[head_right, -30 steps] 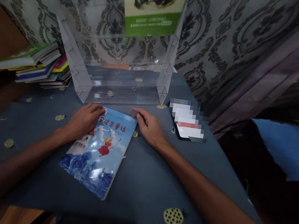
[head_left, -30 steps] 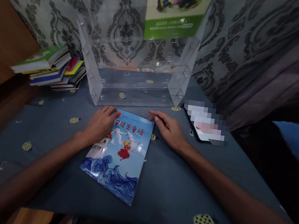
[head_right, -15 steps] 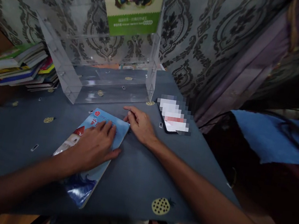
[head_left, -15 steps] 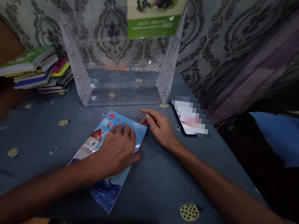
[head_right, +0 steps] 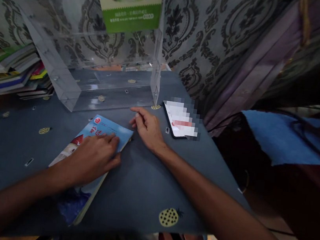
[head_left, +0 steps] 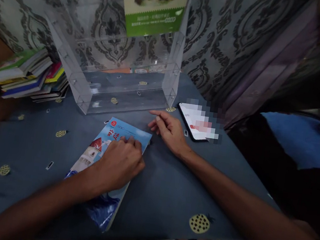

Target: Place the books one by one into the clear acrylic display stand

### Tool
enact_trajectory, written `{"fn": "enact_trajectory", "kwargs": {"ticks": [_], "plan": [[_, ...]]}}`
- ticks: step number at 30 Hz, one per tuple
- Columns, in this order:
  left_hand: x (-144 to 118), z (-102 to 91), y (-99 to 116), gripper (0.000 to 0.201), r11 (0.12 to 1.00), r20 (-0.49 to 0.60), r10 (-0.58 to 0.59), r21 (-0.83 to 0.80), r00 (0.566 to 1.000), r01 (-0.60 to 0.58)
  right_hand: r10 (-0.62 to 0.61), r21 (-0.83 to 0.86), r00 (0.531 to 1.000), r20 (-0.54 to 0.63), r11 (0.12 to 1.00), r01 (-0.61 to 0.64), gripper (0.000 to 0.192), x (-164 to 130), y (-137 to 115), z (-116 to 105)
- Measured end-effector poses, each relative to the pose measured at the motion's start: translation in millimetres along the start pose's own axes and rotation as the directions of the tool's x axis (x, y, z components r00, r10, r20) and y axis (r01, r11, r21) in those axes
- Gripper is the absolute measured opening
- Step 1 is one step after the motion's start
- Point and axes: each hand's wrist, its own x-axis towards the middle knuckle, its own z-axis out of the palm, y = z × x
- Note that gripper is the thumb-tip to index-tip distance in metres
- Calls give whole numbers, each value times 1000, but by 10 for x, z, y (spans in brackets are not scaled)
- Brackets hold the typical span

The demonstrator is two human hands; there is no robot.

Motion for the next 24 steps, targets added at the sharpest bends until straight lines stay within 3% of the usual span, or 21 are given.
{"fn": "enact_trajectory", "kwargs": {"ticks": [10,15,19,24], "plan": [[-20,-153,-51,23,997,81,-29,-68,996,34,-67,-16,995,-78,998,66,34,19,-63,-49],[-127,4,-54,23,998,8,-58,-38,998,58,-61,-47,997,-40,997,59,33,-1,-109,-44],[-194,162,28,35,993,-71,-107,38,992,110,-66,-76,998,8,995,66,33,-25,-111,-29],[-198,112,126,27,988,13,-143,65,990,142,-71,-86,997,7,994,71,33,-39,-114,-19]]}}
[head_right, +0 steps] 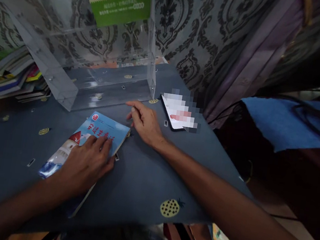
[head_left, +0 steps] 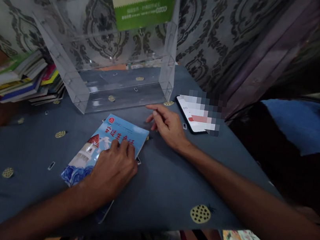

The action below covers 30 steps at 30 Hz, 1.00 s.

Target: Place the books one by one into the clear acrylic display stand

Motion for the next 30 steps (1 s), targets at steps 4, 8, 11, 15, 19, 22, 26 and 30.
{"fn": "enact_trajectory", "kwargs": {"ticks": [4,8,11,15,19,22,26,30], "plan": [[-28,-68,-92,22,997,14,14,-71,1000,-13,-19,15,1000,-15,1000,19,34,-5,-35,3],[-42,-57,-292,22,952,-82,-4,-304,997,-21,-31,23,999,-33,999,32,34,-11,-86,-4],[-32,-61,-416,24,880,-121,-11,-473,993,-48,-54,28,997,-62,998,55,34,-19,-123,-11],[-12,-85,-498,28,807,-103,-3,-588,995,-59,-62,-4,995,-81,998,61,33,-34,-171,-18],[2,-91,-535,29,783,-103,-1,-618,995,-64,-79,-19,994,-76,997,78,33,-49,-204,-16],[4,-94,-548,31,776,-90,32,-625,995,-82,-96,-30,993,-65,995,94,34,-63,-218,-9],[-19,-78,-520,30,778,-114,15,-622,993,-83,-123,-55,992,-32,991,121,33,-90,-239,2],[-48,-31,-456,28,787,-150,-4,-610,989,-90,-157,-113,986,54,980,162,33,-107,-246,1]]}}
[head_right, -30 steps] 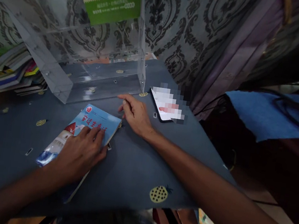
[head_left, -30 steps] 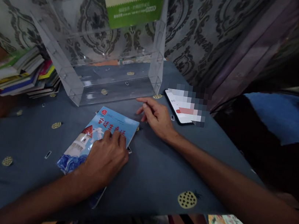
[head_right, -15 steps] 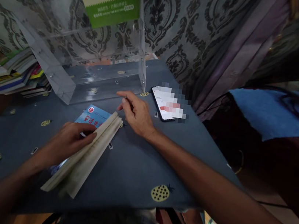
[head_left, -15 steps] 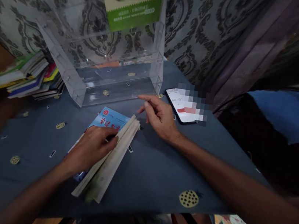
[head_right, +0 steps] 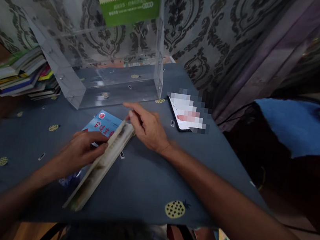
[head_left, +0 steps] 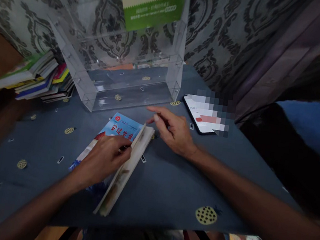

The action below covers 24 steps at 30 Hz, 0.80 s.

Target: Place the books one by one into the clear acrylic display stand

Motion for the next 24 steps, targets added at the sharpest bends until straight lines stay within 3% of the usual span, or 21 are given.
{"fn": "enact_trajectory", "kwargs": {"ticks": [4,8,13,17,21,24], "plan": [[-17,82,44,23,992,15,-17,122,1000,15,-39,-105,996,75,993,47,33,1,23,-18],[-61,190,132,19,953,30,-17,304,999,7,-71,-168,995,77,982,83,33,-5,59,-10],[-145,254,136,23,906,82,45,416,996,-75,-71,-223,980,188,968,113,31,-34,126,58],[-223,126,-169,26,920,71,126,365,990,-143,-69,-308,955,288,938,161,28,-38,135,93],[-366,-30,-573,28,934,-78,-5,355,997,32,-123,-364,942,313,900,238,31,-21,120,110],[-442,-62,-714,29,949,-117,-46,304,992,80,-189,-312,921,339,901,300,29,5,163,143]]}}
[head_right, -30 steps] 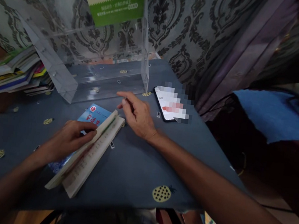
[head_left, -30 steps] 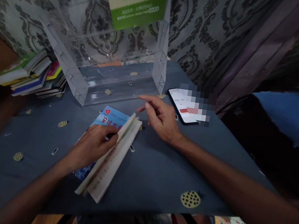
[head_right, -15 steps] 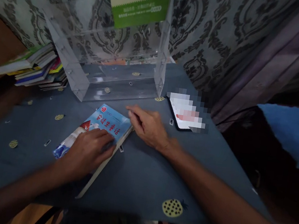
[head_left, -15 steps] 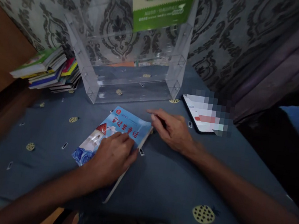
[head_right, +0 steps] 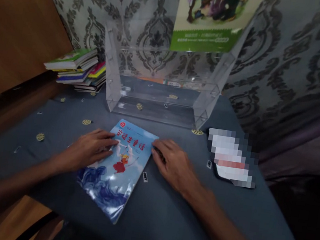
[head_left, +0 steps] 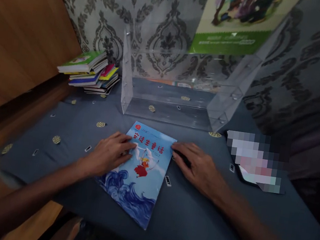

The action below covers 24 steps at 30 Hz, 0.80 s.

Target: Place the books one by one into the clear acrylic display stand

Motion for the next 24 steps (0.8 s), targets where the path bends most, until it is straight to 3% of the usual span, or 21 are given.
{"fn": "enact_trajectory", "kwargs": {"ticks": [12,17,24], "plan": [[71,250,-3,27,995,-145,30,99,989,-15,64,-50,993,97,997,-59,43,171,205,170],[44,277,0,28,990,-153,34,144,988,-11,29,-27,997,73,999,-27,40,-62,3,122],[33,320,-13,28,982,-208,90,181,974,-52,-33,55,998,54,998,30,33,-512,-467,-42]]}}
